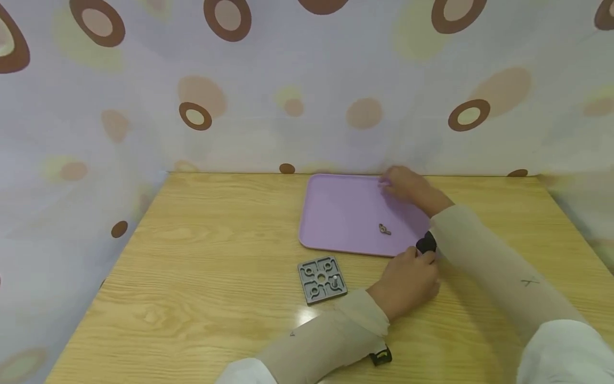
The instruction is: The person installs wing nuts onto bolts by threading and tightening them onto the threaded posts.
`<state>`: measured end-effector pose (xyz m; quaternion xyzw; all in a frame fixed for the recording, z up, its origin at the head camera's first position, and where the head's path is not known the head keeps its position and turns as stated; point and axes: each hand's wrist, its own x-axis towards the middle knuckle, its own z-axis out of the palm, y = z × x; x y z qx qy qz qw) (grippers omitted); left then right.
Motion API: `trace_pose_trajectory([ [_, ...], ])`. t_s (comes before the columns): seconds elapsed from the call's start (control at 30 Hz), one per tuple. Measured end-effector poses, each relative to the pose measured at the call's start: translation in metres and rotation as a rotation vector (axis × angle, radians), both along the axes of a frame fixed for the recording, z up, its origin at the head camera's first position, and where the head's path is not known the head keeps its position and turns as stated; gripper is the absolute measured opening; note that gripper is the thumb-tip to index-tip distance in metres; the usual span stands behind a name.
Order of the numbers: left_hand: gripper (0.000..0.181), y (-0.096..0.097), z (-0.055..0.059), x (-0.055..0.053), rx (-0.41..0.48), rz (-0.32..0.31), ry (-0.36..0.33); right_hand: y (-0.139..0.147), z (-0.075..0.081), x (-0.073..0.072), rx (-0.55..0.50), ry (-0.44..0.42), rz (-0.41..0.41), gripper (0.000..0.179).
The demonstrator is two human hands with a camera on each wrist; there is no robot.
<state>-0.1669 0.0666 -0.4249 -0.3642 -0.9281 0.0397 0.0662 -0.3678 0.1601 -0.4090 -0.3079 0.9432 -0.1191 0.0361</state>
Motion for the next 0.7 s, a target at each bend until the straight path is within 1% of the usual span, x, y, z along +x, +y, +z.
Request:
trace_pose_trajectory([
  [0.1,0.026,-0.004,0.005,0.005,-0.069,-0.015,-0.115,0.006,0.005,0.015,-0.081,-0.043,0.013,0.024],
  [0.13,0.027,-0.006,0.006,0.007,-0.091,-0.015,-0.135,0.008,0.005,0.019,-0.101,-0.055,0.025,0.023],
  [0.2,0.027,-0.012,0.008,0.01,-0.119,-0.009,-0.154,0.011,0.004,0.03,-0.132,-0.085,0.054,0.019],
  [0.3,0.025,-0.022,0.009,0.014,-0.118,-0.028,-0.117,0.01,0.0,0.048,-0.181,-0.149,0.108,0.014],
  [0.37,0.025,-0.027,0.01,0.017,-0.091,-0.061,-0.062,0.007,-0.004,0.061,-0.202,-0.179,0.134,0.012],
  [0.47,0.025,-0.032,0.017,0.02,-0.049,-0.115,-0.021,-0.001,-0.009,0.075,-0.229,-0.206,0.148,0.011],
  [0.6,0.026,-0.038,0.033,0.025,-0.013,-0.199,0.008,-0.009,-0.013,0.086,-0.253,-0.196,0.113,0.014],
  [0.7,0.028,-0.043,0.047,0.027,0.03,-0.26,0.043,-0.01,-0.014,0.089,-0.271,-0.2,0.074,0.016],
])
